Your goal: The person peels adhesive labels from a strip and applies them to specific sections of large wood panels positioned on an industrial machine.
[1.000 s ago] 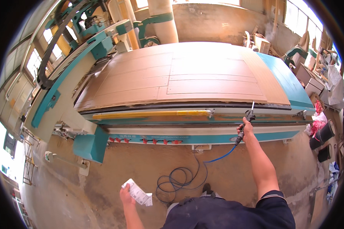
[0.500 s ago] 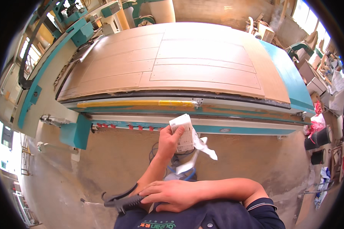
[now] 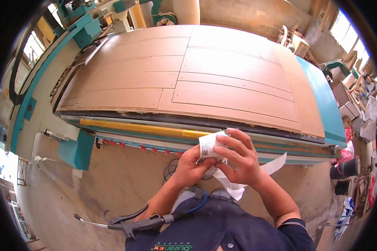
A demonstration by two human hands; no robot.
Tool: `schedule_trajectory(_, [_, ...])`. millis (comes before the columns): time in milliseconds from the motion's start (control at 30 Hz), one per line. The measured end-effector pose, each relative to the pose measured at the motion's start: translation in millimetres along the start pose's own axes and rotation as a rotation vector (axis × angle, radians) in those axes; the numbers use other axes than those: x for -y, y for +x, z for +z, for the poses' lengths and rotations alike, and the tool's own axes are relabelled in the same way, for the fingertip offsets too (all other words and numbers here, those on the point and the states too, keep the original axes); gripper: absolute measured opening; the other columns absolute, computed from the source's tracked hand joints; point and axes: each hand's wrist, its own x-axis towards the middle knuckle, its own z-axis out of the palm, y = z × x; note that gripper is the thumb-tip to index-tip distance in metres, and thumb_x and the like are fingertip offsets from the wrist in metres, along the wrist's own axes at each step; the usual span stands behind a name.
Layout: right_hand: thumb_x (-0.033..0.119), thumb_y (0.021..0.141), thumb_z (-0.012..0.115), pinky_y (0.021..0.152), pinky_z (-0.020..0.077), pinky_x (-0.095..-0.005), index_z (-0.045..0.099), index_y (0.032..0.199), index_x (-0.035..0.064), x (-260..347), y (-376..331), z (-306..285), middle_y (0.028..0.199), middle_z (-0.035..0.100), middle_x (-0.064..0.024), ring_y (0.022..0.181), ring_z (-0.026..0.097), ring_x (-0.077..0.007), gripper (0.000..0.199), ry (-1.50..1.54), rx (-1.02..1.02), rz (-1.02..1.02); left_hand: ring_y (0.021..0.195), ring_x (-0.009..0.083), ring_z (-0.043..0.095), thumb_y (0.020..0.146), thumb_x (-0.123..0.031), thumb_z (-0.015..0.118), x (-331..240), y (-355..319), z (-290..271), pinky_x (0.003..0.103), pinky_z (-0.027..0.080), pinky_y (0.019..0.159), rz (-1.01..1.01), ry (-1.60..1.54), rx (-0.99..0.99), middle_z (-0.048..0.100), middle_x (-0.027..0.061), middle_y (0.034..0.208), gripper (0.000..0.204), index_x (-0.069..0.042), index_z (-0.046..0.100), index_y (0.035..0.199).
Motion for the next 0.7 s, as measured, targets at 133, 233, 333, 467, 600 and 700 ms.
schedule_trajectory(133, [0.004, 0.061, 0.073, 0.072, 0.0498, -0.0347, 0.066, 0.093, 0.0056, -26, 11, 30, 0.085, 0.066, -0.008, 0.081, 0.062, -0.0247, 0.033, 0.192, -0.032, 0.003, 0.087, 0.0167, 0.061, 0.082, -0.004, 0.062, 0, 14, -25, 0.028, 0.047, 0.076, -0.097, 0.223, -0.008, 0.063, 0.0095, 0.098, 0.024, -0.002, 0.061, 0.105])
schedule_trajectory(233, [0.003, 0.067, 0.072, 0.065, 0.0498, -0.0322, 0.067, 0.09, 0.0047, -43, 15, 44, 0.08, 0.066, -0.009, 0.073, 0.063, -0.0235, 0.024, 0.5, 0.016, 0.135, 0.083, 0.015, 0.061, 0.081, -0.006, 0.063, 0, 16, -34, 0.028, 0.047, 0.074, -0.197, 0.269, -0.04, 0.065, 0.0083, 0.092, 0.022, -0.002, 0.062, 0.104])
schedule_trajectory(333, [0.005, 0.071, 0.07, 0.068, 0.05, -0.0301, 0.067, 0.09, 0.0032, -63, 22, 54, 0.083, 0.066, -0.0105, 0.075, 0.064, -0.0235, 0.02, 0.74, 0.125, 0.26, 0.084, 0.0129, 0.059, 0.081, -0.004, 0.061, 0, 21, -36, 0.027, 0.047, 0.074, -0.292, 0.296, -0.113, 0.064, 0.0069, 0.091, 0.023, -0.001, 0.061, 0.104])
schedule_trajectory(467, [0.007, 0.077, 0.066, 0.074, 0.0485, -0.0268, 0.065, 0.091, -0.0003, -102, 22, 58, 0.086, 0.067, -0.0077, 0.079, 0.062, -0.0139, 0.016, 1.019, 0.361, 0.484, 0.086, 0.0132, 0.059, 0.08, -0.001, 0.059, 7, 31, -23, 0.027, 0.047, 0.076, -0.387, 0.282, -0.232, 0.064, 0.0082, 0.093, 0.028, 0.0, 0.06, 0.108])
schedule_trajectory(600, [0.01, 0.076, 0.068, 0.075, 0.0478, -0.0259, 0.065, 0.086, 0.001, -173, 12, 70, 0.089, 0.066, -0.0076, 0.08, 0.059, -0.0109, 0.014, 1.559, 0.369, 0.843, 0.086, 0.0125, 0.059, 0.079, 0.001, 0.058, 11, 40, -3, 0.026, 0.047, 0.075, -0.455, 0.345, -0.332, 0.064, 0.0079, 0.093, 0.03, 0.001, 0.059, 0.109])
schedule_trajectory(700, [0.012, 0.08, 0.064, 0.071, 0.0464, -0.0236, 0.065, 0.083, 0.0014, -263, 3, 99, 0.079, 0.065, -0.0042, 0.073, 0.059, -0.0102, 0.011, 1.241, -0.03, 0.885, 0.085, 0.0109, 0.058, 0.078, 0.0, 0.059, 12, 45, 9, 0.025, 0.047, 0.074, -0.527, 0.4, -0.473, 0.064, 0.0068, 0.092, 0.029, 0.003, 0.06, 0.107])
